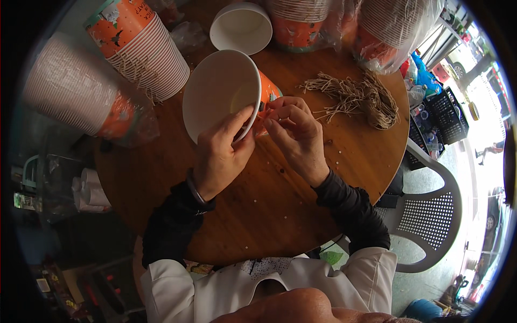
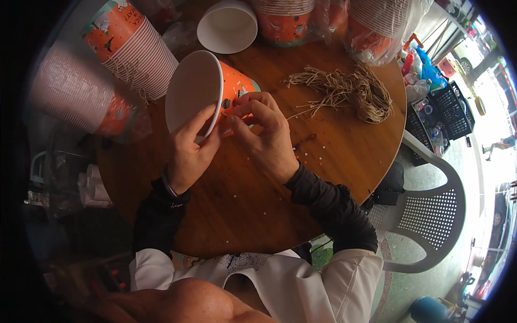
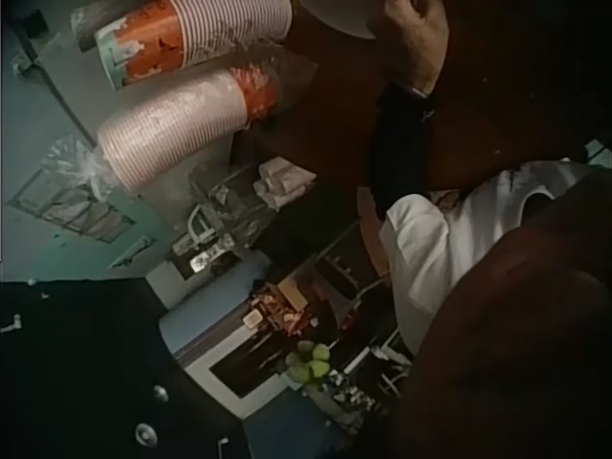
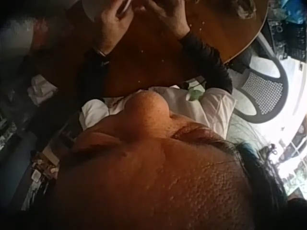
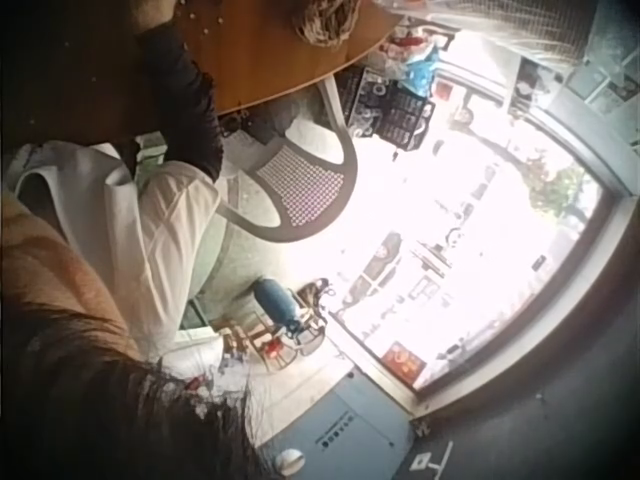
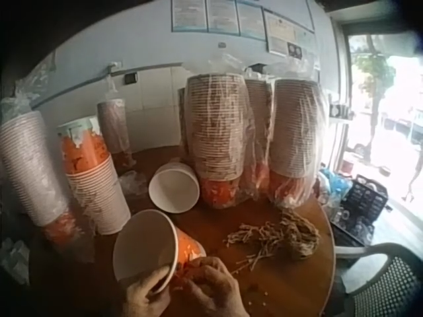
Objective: Assembling paper buckets by threading twine handles through pre-punched holes and knotting them.
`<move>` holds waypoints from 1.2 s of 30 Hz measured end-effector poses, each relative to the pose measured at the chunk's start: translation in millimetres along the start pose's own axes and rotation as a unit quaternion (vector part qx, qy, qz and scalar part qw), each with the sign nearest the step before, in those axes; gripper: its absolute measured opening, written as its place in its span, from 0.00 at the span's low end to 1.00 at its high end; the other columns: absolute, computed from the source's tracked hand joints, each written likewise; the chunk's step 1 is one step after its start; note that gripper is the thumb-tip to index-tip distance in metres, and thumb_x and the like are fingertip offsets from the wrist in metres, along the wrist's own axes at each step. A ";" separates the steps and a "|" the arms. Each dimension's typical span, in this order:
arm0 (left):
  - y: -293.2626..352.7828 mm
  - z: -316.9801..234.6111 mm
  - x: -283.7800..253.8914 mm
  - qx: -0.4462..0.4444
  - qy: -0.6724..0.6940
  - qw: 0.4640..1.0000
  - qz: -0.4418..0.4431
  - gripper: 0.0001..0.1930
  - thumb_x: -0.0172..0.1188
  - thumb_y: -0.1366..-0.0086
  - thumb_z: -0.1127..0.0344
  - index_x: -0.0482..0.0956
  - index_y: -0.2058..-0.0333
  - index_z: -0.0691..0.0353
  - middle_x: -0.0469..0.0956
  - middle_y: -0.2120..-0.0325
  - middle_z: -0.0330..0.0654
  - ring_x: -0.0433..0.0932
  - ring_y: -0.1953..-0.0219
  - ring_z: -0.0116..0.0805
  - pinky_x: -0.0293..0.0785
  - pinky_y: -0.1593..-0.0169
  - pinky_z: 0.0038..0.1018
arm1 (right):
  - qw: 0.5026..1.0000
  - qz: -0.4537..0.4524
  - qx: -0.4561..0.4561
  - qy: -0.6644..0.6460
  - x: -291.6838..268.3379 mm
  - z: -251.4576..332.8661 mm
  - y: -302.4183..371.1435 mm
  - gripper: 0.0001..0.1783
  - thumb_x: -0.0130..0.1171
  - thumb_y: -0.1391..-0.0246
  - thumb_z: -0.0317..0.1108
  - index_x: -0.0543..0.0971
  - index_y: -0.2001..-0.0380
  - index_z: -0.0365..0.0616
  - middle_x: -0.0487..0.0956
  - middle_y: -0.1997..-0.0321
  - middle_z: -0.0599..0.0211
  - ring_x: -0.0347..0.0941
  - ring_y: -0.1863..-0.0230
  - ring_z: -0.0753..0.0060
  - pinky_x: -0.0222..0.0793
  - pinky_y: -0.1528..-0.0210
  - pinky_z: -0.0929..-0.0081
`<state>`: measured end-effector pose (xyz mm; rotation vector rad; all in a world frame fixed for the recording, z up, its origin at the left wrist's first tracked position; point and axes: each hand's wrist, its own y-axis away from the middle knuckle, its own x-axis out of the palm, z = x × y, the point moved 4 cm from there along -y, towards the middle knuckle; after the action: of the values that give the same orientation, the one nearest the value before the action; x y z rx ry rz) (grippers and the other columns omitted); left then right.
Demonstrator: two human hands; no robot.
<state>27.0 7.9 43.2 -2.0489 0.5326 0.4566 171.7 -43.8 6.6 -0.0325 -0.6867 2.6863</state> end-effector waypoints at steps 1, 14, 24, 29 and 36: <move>0.0 -1.0 -0.1 -0.003 -0.007 1.000 0.005 0.23 0.60 0.46 0.83 0.74 0.49 0.67 0.80 0.65 0.51 0.82 0.64 0.45 0.79 0.63 0.33 | 1.000 0.000 0.000 0.000 -0.1 1.5 -0.1 0.05 0.62 0.46 0.25 0.79 0.66 0.38 0.72 0.53 0.62 0.74 0.56 0.72 0.75 0.57 0.76; 6.5 -0.6 3.2 -0.015 -0.062 0.998 0.026 0.15 0.60 0.45 0.81 0.77 0.57 0.63 0.81 0.68 0.45 0.81 0.67 0.45 0.76 0.65 0.34 | 0.988 0.018 -0.042 0.145 0.1 7.7 1.4 0.12 0.67 0.52 0.25 0.78 0.63 0.40 0.76 0.65 0.63 0.76 0.66 0.67 0.74 0.65 0.74; 6.3 0.0 1.4 -0.063 -0.040 0.997 0.027 0.10 0.62 0.43 0.79 0.78 0.61 0.64 0.81 0.68 0.47 0.81 0.67 0.46 0.77 0.64 0.33 | 0.928 0.086 -0.209 0.298 -0.6 14.1 1.1 0.22 0.64 0.53 0.27 0.75 0.52 0.44 0.73 0.69 0.61 0.73 0.69 0.57 0.71 0.69 0.63; 7.2 7.4 -3.1 -0.104 0.045 0.993 0.022 0.04 0.61 0.37 0.74 0.78 0.64 0.66 0.81 0.72 0.44 0.82 0.69 0.35 0.76 0.66 0.25 | 0.943 0.085 -0.182 0.265 1.9 7.5 2.4 0.21 0.63 0.51 0.27 0.75 0.51 0.44 0.75 0.67 0.60 0.74 0.67 0.55 0.72 0.67 0.62; 4.0 33.7 -7.3 -0.220 0.257 0.940 -0.034 0.07 0.50 0.27 0.67 0.71 0.59 0.66 0.79 0.60 0.43 0.77 0.64 0.25 0.74 0.57 0.20 | 0.963 0.089 -0.108 0.232 -1.4 -5.6 -5.5 0.31 0.61 0.49 0.20 0.68 0.40 0.45 0.79 0.64 0.59 0.78 0.67 0.64 0.74 0.64 0.70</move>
<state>15.2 36.6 27.6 -2.6294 0.7104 -0.0211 175.5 -37.3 4.1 -0.7873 -0.8451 2.6021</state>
